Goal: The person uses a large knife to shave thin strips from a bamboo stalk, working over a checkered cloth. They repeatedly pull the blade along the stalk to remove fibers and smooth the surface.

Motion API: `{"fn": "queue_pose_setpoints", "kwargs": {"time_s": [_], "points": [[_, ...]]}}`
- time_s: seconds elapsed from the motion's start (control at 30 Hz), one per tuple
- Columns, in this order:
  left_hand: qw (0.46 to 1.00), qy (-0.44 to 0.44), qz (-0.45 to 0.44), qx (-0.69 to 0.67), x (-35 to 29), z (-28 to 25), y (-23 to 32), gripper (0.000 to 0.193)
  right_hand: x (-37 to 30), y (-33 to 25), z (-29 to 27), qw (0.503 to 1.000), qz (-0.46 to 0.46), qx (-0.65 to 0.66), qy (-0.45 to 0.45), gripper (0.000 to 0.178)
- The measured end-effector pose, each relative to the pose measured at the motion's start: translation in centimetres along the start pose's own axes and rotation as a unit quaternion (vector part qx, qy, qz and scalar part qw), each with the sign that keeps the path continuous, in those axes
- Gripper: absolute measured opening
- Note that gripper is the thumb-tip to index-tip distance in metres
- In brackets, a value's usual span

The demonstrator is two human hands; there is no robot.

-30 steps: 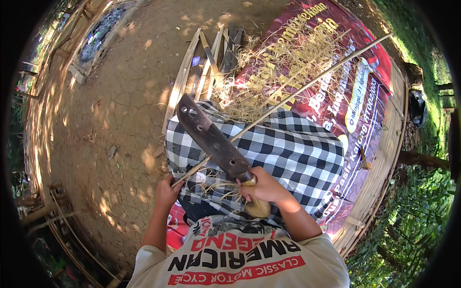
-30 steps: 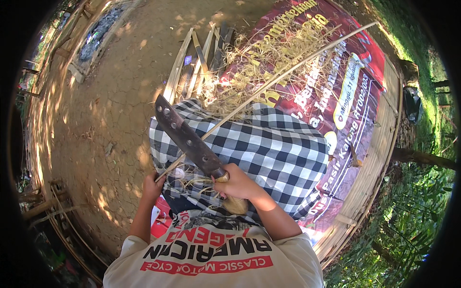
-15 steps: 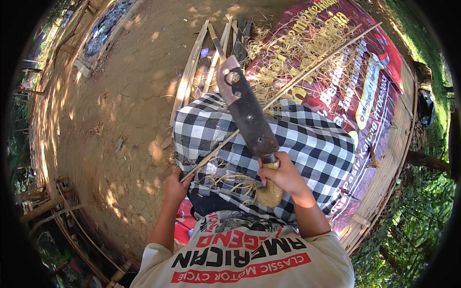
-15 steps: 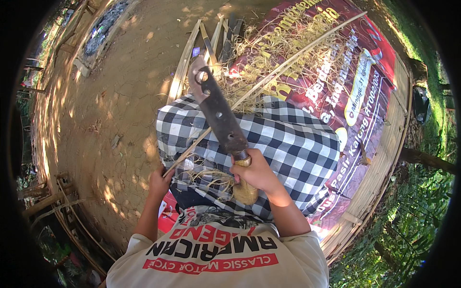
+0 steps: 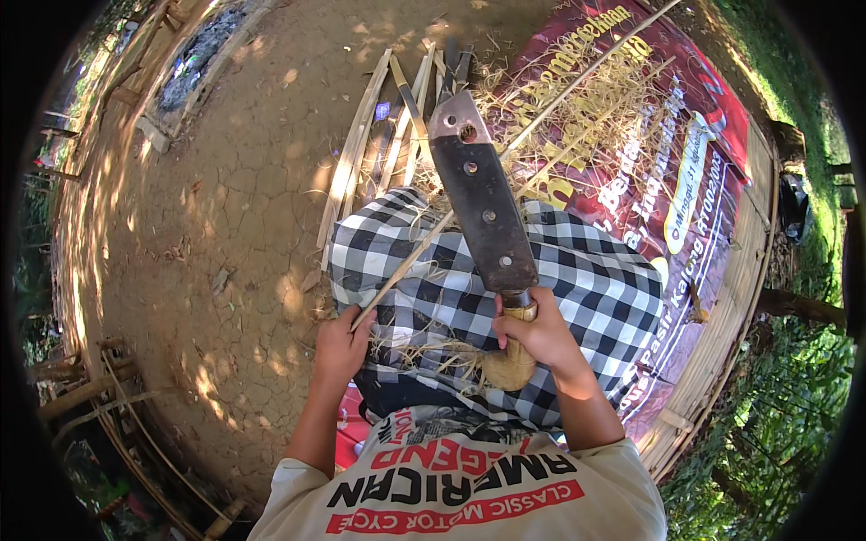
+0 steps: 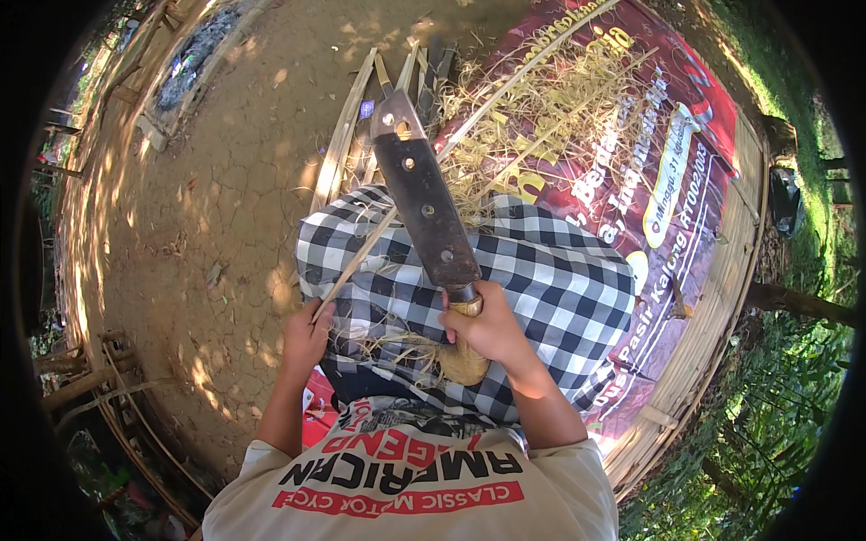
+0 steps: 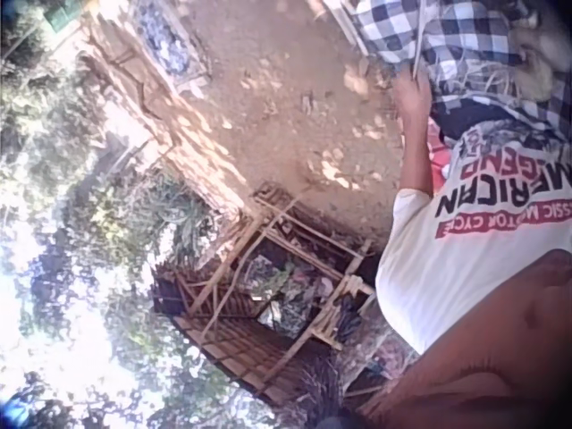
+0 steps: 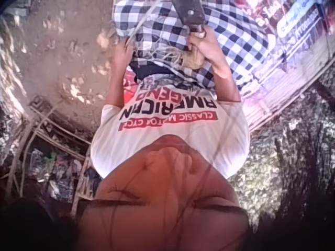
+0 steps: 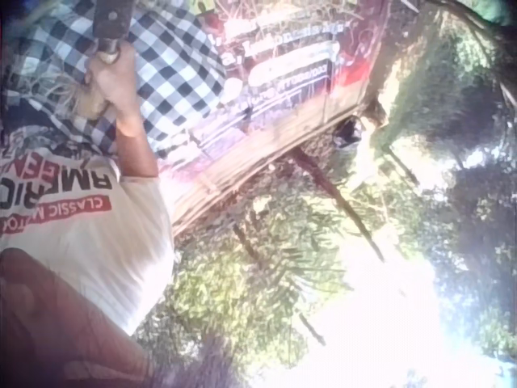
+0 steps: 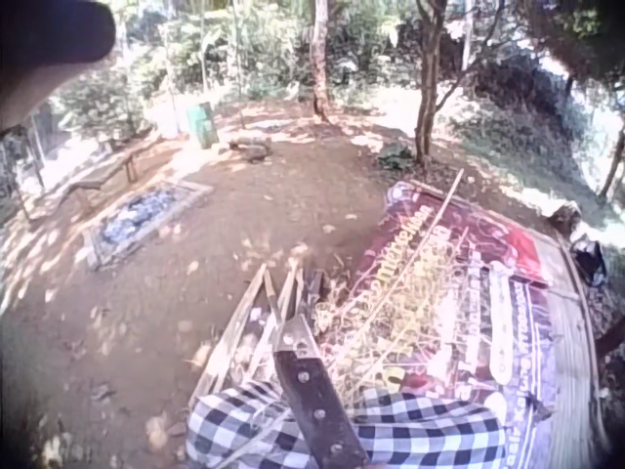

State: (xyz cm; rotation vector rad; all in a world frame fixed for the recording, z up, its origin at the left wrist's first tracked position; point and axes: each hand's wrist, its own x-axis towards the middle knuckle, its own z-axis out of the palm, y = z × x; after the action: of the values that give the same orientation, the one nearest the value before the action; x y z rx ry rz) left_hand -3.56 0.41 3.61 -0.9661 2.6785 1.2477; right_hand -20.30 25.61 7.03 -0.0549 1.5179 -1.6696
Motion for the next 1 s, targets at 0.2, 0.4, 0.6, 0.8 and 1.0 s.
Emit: {"fn": "queue_pose_setpoints", "kwargs": {"time_s": [0.2,0.4,0.6,0.8,1.0], "points": [[0.999,-0.022,0.006,0.038,0.7,-0.3,-0.1,0.030,-0.4,2.3,1.2,0.997,0.050,-0.005,-0.066,0.014],[0.998,-0.024,0.009,0.056,0.9,-0.1,0.2,0.029,0.6,0.9,-0.9,0.997,0.039,0.063,-0.001,0.018],[0.999,-0.017,0.011,0.049,0.8,0.0,-0.2,0.031,0.8,2.3,0.4,0.989,0.084,-0.011,-0.125,0.017],[0.999,-0.038,-0.015,0.029,1.4,-0.3,0.6,0.033,1.5,0.3,-1.1,0.996,0.057,0.047,-0.054,0.014],[0.998,-0.040,0.003,0.050,1.5,-0.1,-0.7,0.035,0.9,2.9,1.0,0.981,0.112,-0.014,-0.157,0.018]]}}
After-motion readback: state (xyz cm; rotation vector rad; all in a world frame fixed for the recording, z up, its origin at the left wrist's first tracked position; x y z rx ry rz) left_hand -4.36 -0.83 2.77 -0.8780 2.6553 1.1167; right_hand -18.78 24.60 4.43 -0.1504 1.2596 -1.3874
